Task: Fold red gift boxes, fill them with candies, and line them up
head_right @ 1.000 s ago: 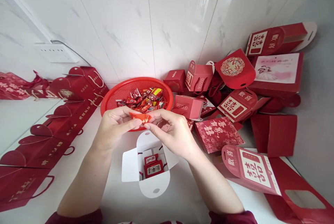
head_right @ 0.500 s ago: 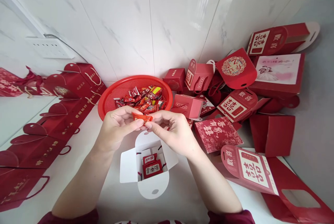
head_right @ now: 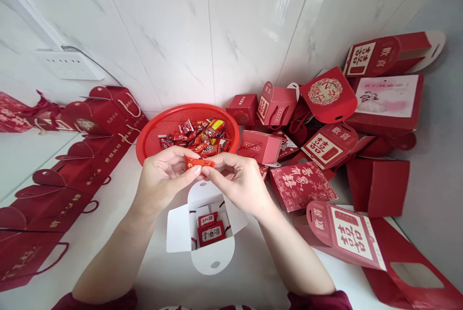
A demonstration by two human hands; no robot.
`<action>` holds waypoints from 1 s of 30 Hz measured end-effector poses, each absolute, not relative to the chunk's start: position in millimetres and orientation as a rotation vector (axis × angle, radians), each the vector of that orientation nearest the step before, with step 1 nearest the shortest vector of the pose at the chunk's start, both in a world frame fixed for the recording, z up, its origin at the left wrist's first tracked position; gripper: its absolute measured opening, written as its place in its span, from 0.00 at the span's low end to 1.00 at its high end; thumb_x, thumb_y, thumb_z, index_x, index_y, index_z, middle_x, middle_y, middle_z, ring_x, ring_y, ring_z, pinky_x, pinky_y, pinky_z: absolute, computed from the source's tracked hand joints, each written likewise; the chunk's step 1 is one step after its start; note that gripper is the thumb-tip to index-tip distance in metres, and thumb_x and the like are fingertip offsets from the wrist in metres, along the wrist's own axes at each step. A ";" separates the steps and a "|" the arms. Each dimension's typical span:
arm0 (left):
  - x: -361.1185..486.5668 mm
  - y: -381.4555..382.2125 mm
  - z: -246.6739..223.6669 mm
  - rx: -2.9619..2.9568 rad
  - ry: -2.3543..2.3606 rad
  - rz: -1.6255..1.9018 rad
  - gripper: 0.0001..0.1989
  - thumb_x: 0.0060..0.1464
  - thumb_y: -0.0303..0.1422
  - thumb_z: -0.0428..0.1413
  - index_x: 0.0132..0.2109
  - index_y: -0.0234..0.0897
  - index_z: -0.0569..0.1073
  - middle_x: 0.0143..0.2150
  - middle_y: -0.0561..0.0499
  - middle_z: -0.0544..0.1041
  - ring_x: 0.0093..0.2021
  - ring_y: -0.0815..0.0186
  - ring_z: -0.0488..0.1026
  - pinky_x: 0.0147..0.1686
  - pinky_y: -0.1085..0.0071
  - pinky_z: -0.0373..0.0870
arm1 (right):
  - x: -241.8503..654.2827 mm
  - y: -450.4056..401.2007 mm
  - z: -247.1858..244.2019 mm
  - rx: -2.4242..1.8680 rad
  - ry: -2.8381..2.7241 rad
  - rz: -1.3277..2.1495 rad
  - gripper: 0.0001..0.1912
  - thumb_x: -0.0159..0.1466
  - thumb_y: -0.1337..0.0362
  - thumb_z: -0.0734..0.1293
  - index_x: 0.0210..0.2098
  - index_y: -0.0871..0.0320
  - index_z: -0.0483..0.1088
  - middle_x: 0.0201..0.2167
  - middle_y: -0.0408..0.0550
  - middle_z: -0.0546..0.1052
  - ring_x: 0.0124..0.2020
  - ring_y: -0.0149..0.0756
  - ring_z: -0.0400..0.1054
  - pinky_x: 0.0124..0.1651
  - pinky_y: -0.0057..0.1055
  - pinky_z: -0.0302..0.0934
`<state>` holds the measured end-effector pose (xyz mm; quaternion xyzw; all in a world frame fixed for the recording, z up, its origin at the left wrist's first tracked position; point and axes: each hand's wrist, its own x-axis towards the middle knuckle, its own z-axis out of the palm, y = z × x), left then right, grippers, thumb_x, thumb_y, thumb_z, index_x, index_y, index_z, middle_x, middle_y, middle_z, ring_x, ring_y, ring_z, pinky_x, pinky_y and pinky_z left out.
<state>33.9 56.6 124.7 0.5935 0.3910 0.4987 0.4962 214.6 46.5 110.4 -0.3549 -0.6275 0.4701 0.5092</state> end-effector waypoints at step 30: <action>10.0 18.7 87.3 2.159 1.073 0.699 0.28 0.53 0.42 0.63 0.59 0.44 0.66 0.61 0.44 0.71 0.61 0.53 0.68 0.58 0.54 0.68 | 239.7 30.6 91.4 -1.059 -2.044 0.755 0.08 0.63 0.72 0.69 0.40 0.55 0.68 0.38 0.43 0.76 0.37 0.33 0.71 0.42 0.32 0.66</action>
